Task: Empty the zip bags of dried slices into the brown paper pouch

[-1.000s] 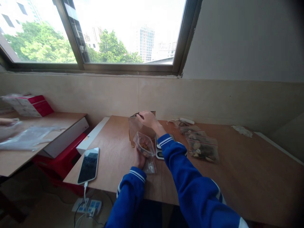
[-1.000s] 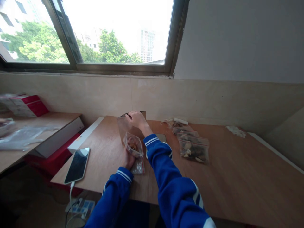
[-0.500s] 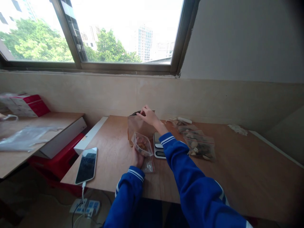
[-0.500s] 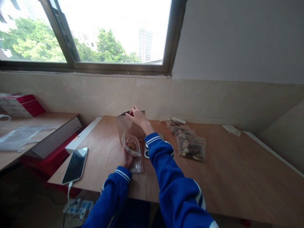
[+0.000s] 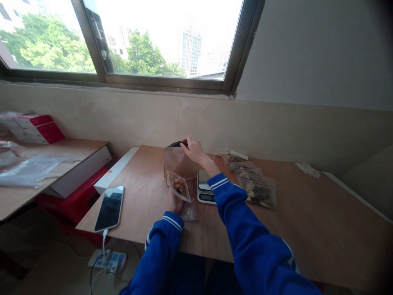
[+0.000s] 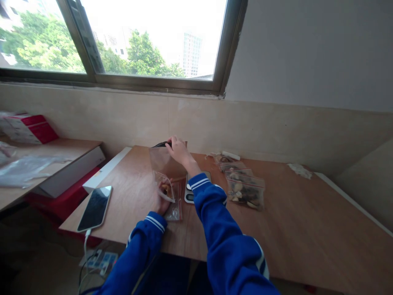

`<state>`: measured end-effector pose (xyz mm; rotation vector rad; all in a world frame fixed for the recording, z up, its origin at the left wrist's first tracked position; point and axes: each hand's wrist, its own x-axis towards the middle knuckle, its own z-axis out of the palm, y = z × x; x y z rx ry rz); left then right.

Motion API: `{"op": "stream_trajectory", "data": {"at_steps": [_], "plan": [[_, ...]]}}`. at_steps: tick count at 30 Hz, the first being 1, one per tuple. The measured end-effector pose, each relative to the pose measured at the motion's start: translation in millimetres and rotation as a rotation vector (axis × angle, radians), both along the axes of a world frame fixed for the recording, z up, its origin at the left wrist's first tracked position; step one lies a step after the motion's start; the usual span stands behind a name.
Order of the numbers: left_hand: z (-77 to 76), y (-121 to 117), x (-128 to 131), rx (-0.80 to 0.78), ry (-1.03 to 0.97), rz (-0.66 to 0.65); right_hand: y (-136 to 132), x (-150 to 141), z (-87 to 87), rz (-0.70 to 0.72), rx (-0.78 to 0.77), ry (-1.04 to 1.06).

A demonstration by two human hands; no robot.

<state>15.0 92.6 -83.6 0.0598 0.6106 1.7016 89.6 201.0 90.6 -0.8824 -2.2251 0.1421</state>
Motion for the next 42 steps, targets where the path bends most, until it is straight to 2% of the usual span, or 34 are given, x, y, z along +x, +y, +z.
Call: {"op": "stream_trajectory", "data": {"at_steps": [3,5,7,9,11,15,18,21,26,29,33,38,42], "plan": [[0.6,-1,0,-0.003,-0.017,0.007,-18,6,11.5,0.032,0.063,0.114],[1.2,-1,1,0.014,-0.019,0.009,-39,11,16.3,0.076,0.025,0.211],[1.4,-1,2,0.060,-0.015,0.012,-62,17,14.3,0.192,-0.161,0.199],[0.6,-1,2,0.106,-0.009,0.015,-81,21,3.5,0.346,-0.416,0.020],[-1.2,-1,2,0.123,-0.002,0.018,-93,23,-14.1,0.383,-0.534,-0.194],[-6.5,0,0,0.102,-0.004,0.016,-93,23,-51.3,0.202,-0.418,-0.375],[-9.8,1,-2,0.097,-0.004,0.004,-84,24,-68.7,0.279,-0.407,-0.440],[-10.1,1,-1,0.116,-0.002,-0.020,-76,25,-77.5,0.353,-0.379,-0.454],[-3.3,-1,0,0.135,0.001,-0.107,-69,15,-82.3,0.322,-0.359,-0.664],[1.8,-3,-1,0.124,-0.001,-0.103,-67,6,-81.6,0.294,-0.361,-0.739],[5.4,-4,-2,0.141,-0.002,-0.072,-67,3,-79.1,0.311,-0.346,-0.693],[2.8,-4,-2,0.110,0.051,-0.073,-74,8,-75.1,0.332,-0.325,-0.641],[-1.2,-1,-4,0.094,0.053,-0.057,-82,12,-72.1,0.357,-0.418,-0.649]]}}
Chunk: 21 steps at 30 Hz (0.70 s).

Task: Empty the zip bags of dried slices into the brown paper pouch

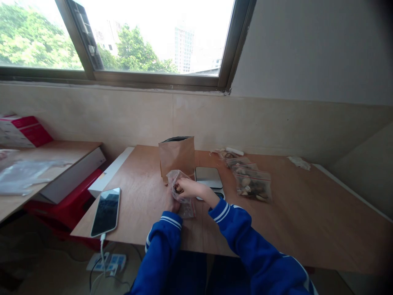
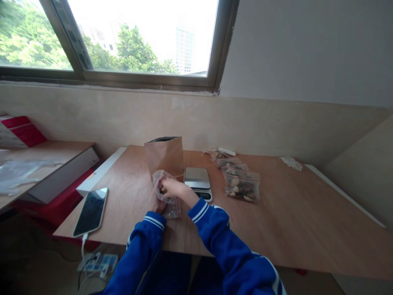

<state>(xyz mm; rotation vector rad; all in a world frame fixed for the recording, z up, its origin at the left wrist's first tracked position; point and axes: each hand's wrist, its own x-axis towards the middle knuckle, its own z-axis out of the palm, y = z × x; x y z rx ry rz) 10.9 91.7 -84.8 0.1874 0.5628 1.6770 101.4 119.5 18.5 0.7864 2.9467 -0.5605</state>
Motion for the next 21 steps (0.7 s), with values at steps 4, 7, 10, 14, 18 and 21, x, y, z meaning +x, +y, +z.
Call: {"op": "stream_trajectory", "data": {"at_steps": [4,7,10,14,18,21], "plan": [[-1.8,2,-2,0.000,-0.006,0.024,-9,-1,0.8,-0.085,0.017,0.051],[-1.9,3,-2,0.027,-0.006,0.044,-14,-3,-1.2,-0.139,0.065,0.071],[-2.5,4,-2,0.056,0.002,0.053,-15,-6,-7.0,-0.181,0.100,0.079],[-5.6,4,-2,0.078,0.023,0.075,-14,-11,-19.4,-0.253,0.179,0.096],[-8.1,1,-1,0.078,0.047,0.082,-14,-19,-30.1,-0.363,0.248,0.044],[-8.5,1,-2,0.071,0.065,0.074,-16,-23,-34.3,-0.400,0.264,0.028]]}}
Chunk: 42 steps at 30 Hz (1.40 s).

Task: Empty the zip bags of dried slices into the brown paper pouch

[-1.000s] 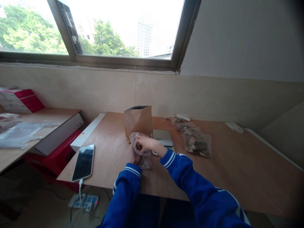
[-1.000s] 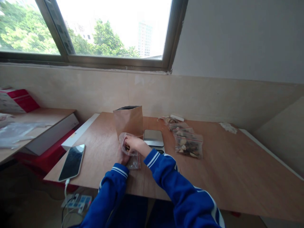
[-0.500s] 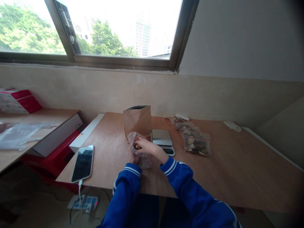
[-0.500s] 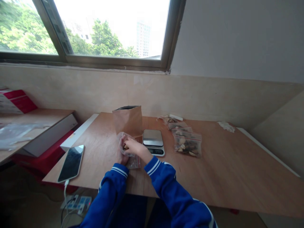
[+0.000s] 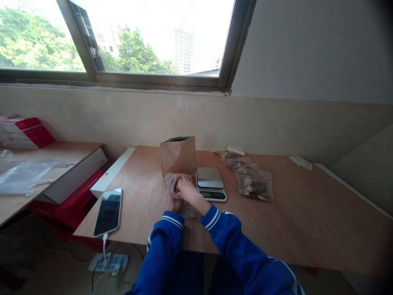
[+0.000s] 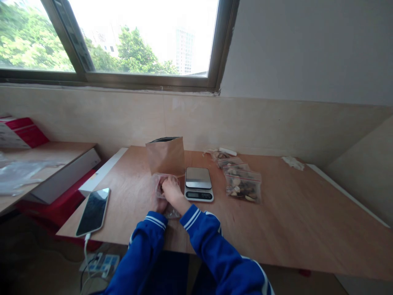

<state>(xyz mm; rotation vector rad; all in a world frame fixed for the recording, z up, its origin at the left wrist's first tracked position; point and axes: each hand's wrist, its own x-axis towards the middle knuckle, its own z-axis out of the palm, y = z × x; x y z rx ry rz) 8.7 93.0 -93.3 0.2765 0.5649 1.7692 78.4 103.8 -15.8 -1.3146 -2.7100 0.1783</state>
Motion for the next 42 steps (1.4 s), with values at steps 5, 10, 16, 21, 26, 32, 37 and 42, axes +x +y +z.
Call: {"op": "stream_trajectory", "data": {"at_steps": [5,10,16,21,26,32,37,42], "plan": [[-1.3,3,-5,-0.009,-0.028,-0.027,-2,2,-2.1,-0.021,0.026,0.052],[-4.1,3,-6,-0.001,-0.159,-0.010,4,12,-5.3,-0.063,-0.032,0.256],[-4.5,3,-4,0.006,-0.211,0.005,15,17,-7.5,-0.079,-0.061,0.497],[-4.6,4,-5,0.028,-0.241,-0.040,19,14,-6.2,-0.013,-0.117,0.679],[-4.5,0,-7,0.074,-0.244,-0.075,22,8,-11.2,0.013,-0.118,0.766],[0.2,-4,-6,0.104,-0.225,-0.119,24,9,-9.1,0.009,-0.130,0.815],[3.8,-4,-3,0.128,-0.250,-0.115,13,4,0.6,0.029,0.034,0.946],[5.9,-4,-1,0.123,-0.239,-0.153,7,7,13.2,-0.032,0.047,0.990]]}}
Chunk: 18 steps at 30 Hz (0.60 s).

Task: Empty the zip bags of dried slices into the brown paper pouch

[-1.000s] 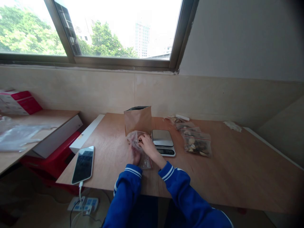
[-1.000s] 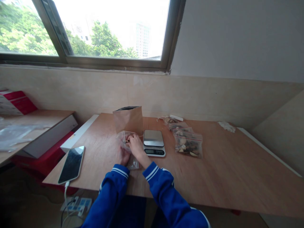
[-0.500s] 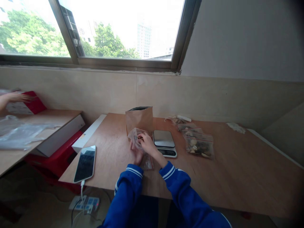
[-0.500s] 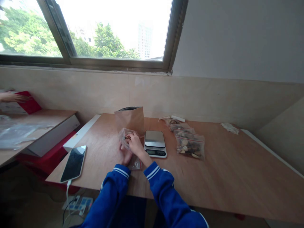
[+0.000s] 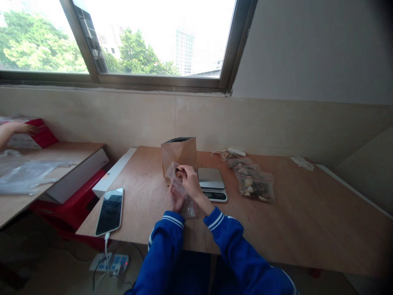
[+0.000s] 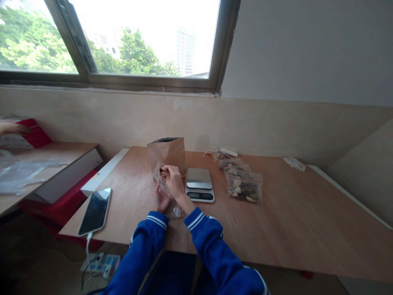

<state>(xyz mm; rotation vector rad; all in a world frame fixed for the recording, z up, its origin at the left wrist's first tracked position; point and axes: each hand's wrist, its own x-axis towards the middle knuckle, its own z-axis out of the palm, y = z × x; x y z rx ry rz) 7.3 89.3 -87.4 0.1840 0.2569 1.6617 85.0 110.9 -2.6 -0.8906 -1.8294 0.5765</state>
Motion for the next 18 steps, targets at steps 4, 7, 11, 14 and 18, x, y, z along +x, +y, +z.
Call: {"op": "stream_trajectory", "data": {"at_steps": [4,7,11,14,18], "plan": [[-2.2,1,-1,0.009,0.044,-0.023,8,13,24.3,-0.086,0.042,0.028],[-5.6,2,-2,-0.041,0.075,-0.027,27,17,57.8,-0.106,0.200,0.024],[-6.2,2,-2,-0.091,0.074,-0.031,71,4,97.4,-0.111,0.387,-0.011],[-3.4,0,-2,-0.097,0.072,-0.030,104,-8,102.4,-0.063,0.399,-0.126],[-1.4,-1,-1,-0.098,0.072,-0.034,123,-11,89.1,-0.080,0.331,-0.205]]}}
